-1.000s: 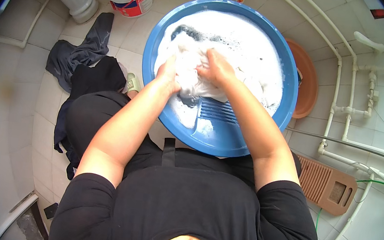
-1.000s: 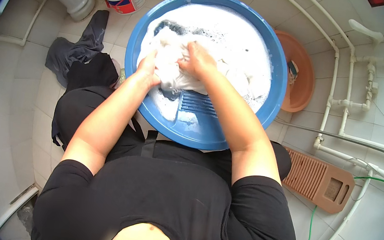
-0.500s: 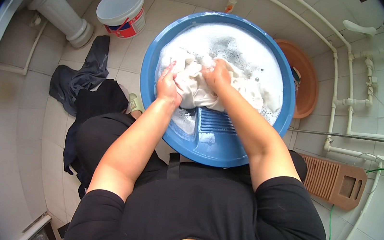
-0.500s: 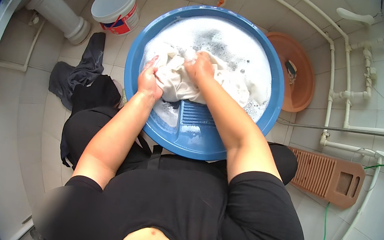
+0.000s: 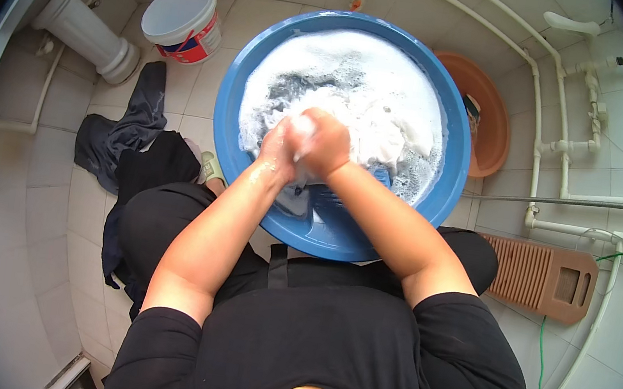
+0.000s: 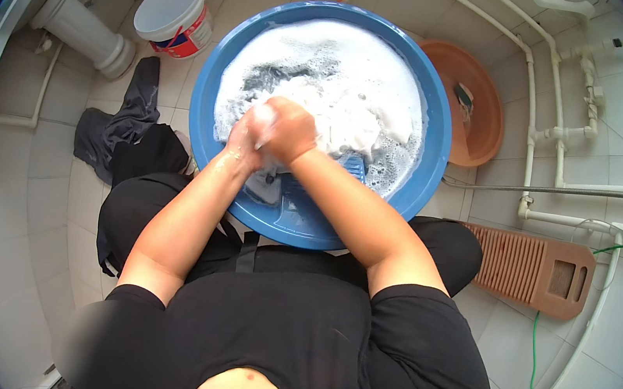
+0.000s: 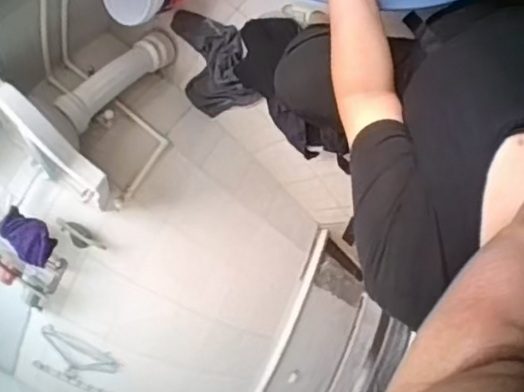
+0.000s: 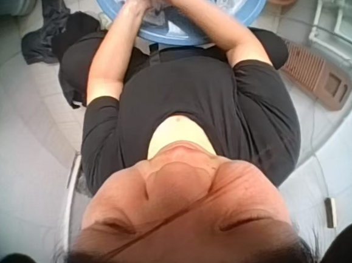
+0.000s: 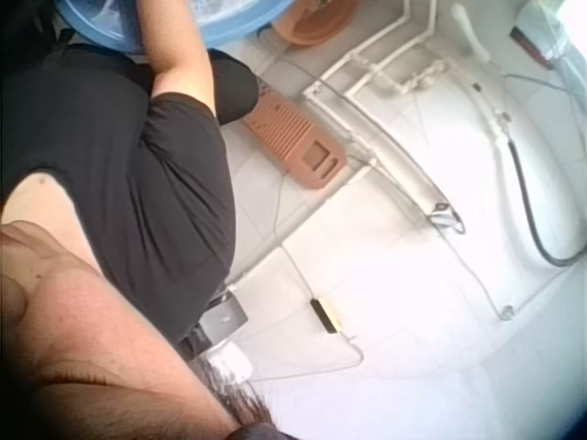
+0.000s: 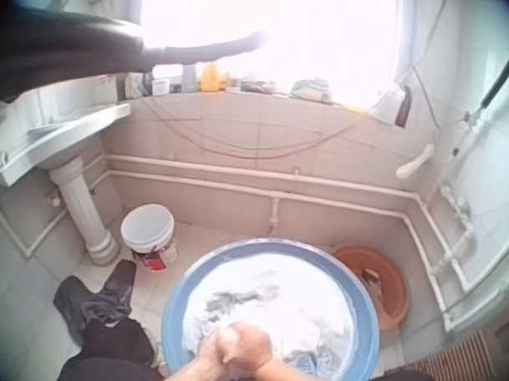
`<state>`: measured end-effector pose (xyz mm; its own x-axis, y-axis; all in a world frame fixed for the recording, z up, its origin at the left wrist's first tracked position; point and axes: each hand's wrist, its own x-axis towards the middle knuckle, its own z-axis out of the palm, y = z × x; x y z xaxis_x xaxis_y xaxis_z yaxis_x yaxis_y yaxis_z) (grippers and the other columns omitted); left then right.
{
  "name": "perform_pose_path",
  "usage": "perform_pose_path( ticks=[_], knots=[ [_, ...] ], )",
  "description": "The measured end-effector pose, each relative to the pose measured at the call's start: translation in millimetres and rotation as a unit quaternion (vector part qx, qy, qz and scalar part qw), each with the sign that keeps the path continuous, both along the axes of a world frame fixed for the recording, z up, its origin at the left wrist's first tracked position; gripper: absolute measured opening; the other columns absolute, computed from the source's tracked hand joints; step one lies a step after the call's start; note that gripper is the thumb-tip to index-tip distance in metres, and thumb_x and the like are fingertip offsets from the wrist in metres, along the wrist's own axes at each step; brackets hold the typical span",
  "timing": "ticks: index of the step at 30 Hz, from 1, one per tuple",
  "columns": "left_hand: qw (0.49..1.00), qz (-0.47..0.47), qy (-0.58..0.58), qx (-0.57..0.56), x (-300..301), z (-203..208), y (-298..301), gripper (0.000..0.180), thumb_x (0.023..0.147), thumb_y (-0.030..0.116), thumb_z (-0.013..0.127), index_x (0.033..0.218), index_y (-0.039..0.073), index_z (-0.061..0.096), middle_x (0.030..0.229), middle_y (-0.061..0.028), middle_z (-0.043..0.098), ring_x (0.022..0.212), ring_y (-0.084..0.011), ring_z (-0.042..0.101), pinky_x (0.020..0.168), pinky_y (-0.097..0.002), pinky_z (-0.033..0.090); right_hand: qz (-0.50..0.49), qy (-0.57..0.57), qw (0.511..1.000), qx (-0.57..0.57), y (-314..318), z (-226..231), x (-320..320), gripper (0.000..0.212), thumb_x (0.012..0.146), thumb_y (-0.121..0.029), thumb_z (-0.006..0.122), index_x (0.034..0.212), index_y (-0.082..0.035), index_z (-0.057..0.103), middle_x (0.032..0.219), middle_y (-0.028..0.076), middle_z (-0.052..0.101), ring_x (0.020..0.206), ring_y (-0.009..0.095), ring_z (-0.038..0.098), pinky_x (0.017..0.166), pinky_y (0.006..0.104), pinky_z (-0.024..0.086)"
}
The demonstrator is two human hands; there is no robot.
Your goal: The person sits on the floor and hand-washes a white t-shirt in a blue basin filled with soapy water. They scrub the fabric against a washboard, rinse it, and wring it out. The person then places the white shirt aside and begins washing a black garment in the same basin.
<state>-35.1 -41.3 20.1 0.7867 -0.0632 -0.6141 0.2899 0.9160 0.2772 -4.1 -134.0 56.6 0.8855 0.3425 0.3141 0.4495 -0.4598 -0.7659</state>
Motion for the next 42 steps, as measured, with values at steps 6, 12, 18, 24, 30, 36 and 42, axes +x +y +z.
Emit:
perform_pose_path(
  ticks=[6,12,18,24,30,36,42],
  knots=[
    [0.963,-0.081,-0.228,-0.122,0.3,-55.6,11.1,0.034,0.087,0.034,0.045,0.102,0.005,0.055,0.099,-0.011,0.059,0.09,-0.0243,0.057,0.079,-0.0359,0.047,0.065,-0.022,0.997,0.039,0.8,12.3,-20.1,0.017,0.07,-0.024,0.061,0.071,-0.007,0.059,0.066,0.014,0.059,0.063,0.032,0.058,0.058,0.0359,0.047],
    [0.994,0.007,0.042,0.096,2.6,16.3,-14.4,0.037,0.087,0.034,0.038,0.103,0.005,0.054,0.099,-0.0108,0.059,0.09,-0.0241,0.058,0.081,-0.0355,0.047,-0.005,0.07,0.997,-0.037,-5.0,-10.8,7.2,0.02,0.074,-0.029,0.06,0.081,-0.01,0.061,0.073,0.016,0.06,0.071,0.034,0.059,0.066,0.0392,0.048],
    [0.981,0.179,0.04,0.066,6.6,12.5,13.0,0.031,0.088,0.023,0.042,0.104,-0.001,0.051,0.096,-0.0132,0.058,0.089,-0.0272,0.059,0.077,-0.0383,0.05,-0.032,0.035,0.99,-0.134,-18.9,-27.3,70.9,0.046,0.075,-0.04,0.061,0.108,-0.009,0.056,0.108,0.018,0.054,0.101,0.034,0.051,0.087,0.0396,0.042],
    [0.933,0.233,0.033,0.272,11.2,-4.2,17.3,0.016,0.081,0.007,0.054,0.093,-0.003,0.053,0.088,-0.0103,0.059,0.078,-0.0209,0.06,0.071,-0.0302,0.05,0.097,0.139,0.917,-0.36,-23.4,-43.4,72.3,0.063,0.067,-0.05,0.065,0.112,-0.008,0.054,0.113,0.019,0.05,0.108,0.033,0.049,0.09,0.0385,0.041],
    [0.955,0.234,-0.085,0.16,13.4,6.2,17.3,0.022,0.081,0.015,0.06,0.095,0.0,0.054,0.092,-0.0103,0.059,0.085,-0.0199,0.059,0.075,-0.0314,0.049,-0.068,0.107,0.961,-0.247,-5.8,-31.9,59.5,0.034,0.07,-0.031,0.062,0.091,-0.005,0.063,0.107,0.015,0.055,0.096,0.031,0.056,0.082,0.0385,0.045],
    [0.979,-0.087,-0.181,-0.038,5.2,-21.8,32.3,0.041,0.089,0.041,0.044,0.105,0.004,0.055,0.099,-0.0107,0.06,0.093,-0.022,0.057,0.086,-0.0329,0.043,0.187,-0.129,0.973,0.049,6.7,37.5,-29.6,0.027,0.056,-0.007,0.066,0.082,-0.006,0.058,0.086,0.008,0.058,0.081,0.027,0.058,0.072,0.0325,0.047],
    [0.999,0.028,-0.035,0.03,-5.9,18.5,-15.8,0.039,0.092,0.031,0.032,0.115,0.004,0.049,0.112,-0.0134,0.054,0.097,-0.0277,0.055,0.083,-0.0407,0.046,0.021,0.016,1.0,0.004,2.4,10.9,-2.7,0.017,0.066,-0.018,0.06,0.076,-0.004,0.058,0.072,0.015,0.059,0.068,0.034,0.058,0.062,0.0381,0.047]
  ],
)
